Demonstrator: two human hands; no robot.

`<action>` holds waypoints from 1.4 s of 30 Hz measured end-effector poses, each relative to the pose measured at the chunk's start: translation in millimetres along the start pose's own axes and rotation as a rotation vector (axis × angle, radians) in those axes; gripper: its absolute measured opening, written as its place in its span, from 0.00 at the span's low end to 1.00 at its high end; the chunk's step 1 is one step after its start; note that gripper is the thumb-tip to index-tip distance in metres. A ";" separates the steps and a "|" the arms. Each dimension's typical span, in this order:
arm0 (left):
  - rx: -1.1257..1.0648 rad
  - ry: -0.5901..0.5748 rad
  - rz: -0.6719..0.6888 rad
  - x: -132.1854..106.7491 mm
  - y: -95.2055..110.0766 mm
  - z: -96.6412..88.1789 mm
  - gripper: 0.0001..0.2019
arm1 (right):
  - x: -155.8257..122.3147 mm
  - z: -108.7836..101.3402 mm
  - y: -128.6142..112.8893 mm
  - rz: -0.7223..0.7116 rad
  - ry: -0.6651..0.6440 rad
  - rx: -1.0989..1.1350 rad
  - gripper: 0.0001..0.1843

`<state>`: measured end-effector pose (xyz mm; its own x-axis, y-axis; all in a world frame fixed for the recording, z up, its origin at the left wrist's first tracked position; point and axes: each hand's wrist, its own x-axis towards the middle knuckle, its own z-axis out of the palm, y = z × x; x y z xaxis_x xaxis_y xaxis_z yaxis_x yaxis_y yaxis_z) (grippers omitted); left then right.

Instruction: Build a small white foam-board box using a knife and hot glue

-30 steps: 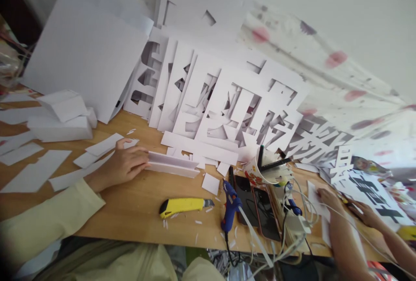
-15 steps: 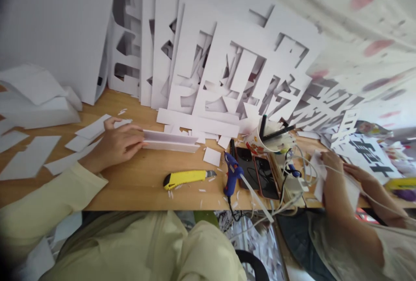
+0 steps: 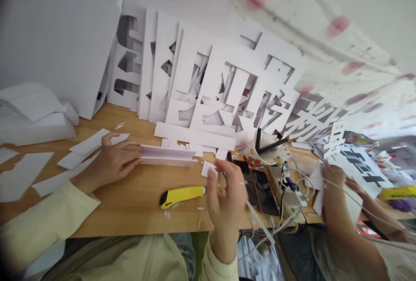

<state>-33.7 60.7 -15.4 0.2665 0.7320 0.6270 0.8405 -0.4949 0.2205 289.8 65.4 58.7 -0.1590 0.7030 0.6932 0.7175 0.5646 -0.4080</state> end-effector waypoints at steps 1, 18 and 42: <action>-0.002 0.014 0.011 -0.1 -0.2 0.3 0.15 | 1.1 11.2 1.0 -0.010 -0.049 0.025 0.10; -0.099 -0.053 0.010 1.1 -1.4 -0.8 0.11 | -25.6 81.8 47.2 0.172 -0.238 0.154 0.11; -0.087 -0.107 -0.027 -0.7 -4.8 2.6 0.12 | -32.8 86.0 49.9 0.142 -0.141 0.117 0.15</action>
<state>-36.7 63.8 -18.9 0.2975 0.7888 0.5378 0.8049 -0.5102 0.3031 272.5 107.6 -35.5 -0.1612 0.8276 0.5376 0.6569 0.4965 -0.5674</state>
